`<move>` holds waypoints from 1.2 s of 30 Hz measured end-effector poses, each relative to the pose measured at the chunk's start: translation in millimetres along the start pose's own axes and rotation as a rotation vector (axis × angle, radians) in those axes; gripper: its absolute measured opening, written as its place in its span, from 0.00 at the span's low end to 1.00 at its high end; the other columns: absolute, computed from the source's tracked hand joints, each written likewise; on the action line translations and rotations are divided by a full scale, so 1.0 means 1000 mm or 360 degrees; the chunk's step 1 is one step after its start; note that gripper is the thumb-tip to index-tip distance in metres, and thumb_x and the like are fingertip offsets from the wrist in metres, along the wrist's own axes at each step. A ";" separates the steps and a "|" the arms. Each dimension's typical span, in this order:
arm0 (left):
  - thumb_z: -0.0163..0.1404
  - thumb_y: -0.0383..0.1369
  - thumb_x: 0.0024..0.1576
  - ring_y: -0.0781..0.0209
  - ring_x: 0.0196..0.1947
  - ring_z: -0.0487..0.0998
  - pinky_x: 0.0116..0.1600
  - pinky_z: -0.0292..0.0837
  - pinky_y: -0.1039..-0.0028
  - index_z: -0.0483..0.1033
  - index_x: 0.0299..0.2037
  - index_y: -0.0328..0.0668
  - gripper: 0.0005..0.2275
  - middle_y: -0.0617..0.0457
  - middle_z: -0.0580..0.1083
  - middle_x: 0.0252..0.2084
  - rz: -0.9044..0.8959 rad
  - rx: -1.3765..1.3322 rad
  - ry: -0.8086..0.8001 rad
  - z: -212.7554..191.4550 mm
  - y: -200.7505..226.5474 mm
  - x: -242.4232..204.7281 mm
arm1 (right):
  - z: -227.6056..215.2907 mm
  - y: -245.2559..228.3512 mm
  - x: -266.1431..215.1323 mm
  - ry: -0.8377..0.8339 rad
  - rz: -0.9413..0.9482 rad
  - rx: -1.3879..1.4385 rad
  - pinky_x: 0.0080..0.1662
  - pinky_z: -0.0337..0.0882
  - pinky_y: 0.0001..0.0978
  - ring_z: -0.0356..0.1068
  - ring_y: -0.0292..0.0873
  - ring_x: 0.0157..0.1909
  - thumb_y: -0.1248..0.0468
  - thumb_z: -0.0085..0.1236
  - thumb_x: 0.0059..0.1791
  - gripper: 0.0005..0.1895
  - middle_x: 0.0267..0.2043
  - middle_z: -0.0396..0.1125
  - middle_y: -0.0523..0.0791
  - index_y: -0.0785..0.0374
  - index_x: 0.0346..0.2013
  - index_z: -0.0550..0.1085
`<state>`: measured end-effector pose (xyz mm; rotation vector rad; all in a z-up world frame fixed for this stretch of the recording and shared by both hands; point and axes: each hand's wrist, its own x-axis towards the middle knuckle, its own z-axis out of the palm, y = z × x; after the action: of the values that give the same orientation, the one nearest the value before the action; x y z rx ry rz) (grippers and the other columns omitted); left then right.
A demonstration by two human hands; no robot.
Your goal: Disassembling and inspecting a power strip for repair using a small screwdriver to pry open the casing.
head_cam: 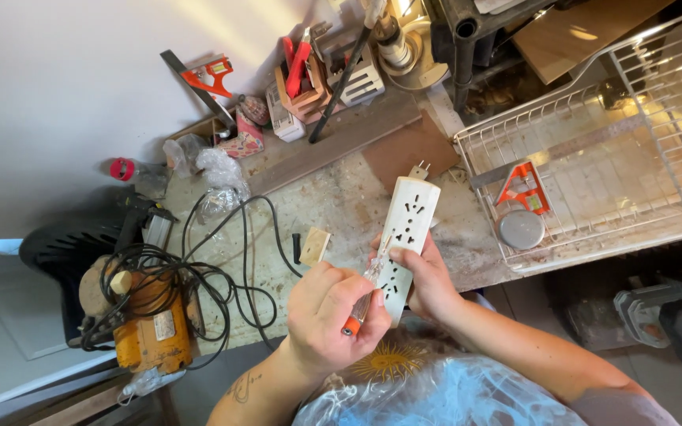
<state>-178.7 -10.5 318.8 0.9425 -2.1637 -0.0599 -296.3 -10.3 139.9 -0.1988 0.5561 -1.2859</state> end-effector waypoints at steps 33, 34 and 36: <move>0.47 0.29 0.59 0.56 0.19 0.57 0.26 0.55 0.69 0.71 0.30 0.36 0.07 0.50 0.65 0.23 0.0073 -0.0111 -0.0115 -0.007 0.005 -0.015 | 0.006 -0.006 -0.008 0.0133 0.0143 0.0194 0.41 0.77 0.51 0.76 0.57 0.40 0.49 0.54 0.50 0.27 0.45 0.73 0.57 0.60 0.58 0.64; 0.47 0.29 0.59 0.56 0.19 0.57 0.26 0.55 0.69 0.71 0.30 0.36 0.07 0.50 0.65 0.23 0.0072 -0.0110 -0.0115 -0.007 0.005 -0.015 | 0.006 -0.005 -0.008 0.0133 0.0145 0.0193 0.41 0.77 0.51 0.76 0.57 0.40 0.49 0.54 0.50 0.27 0.45 0.73 0.57 0.60 0.58 0.64; 0.47 0.29 0.59 0.55 0.19 0.59 0.27 0.56 0.68 0.72 0.30 0.35 0.07 0.49 0.67 0.23 0.0074 -0.0132 -0.0130 -0.005 0.005 -0.015 | 0.005 -0.003 -0.008 0.0181 0.0157 0.0179 0.40 0.78 0.52 0.76 0.57 0.39 0.49 0.53 0.50 0.27 0.45 0.73 0.58 0.59 0.58 0.64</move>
<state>-171.9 4.6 314.6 0.8554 -2.2391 -0.1670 -297.7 -4.7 147.7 -0.0048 0.5814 -1.2337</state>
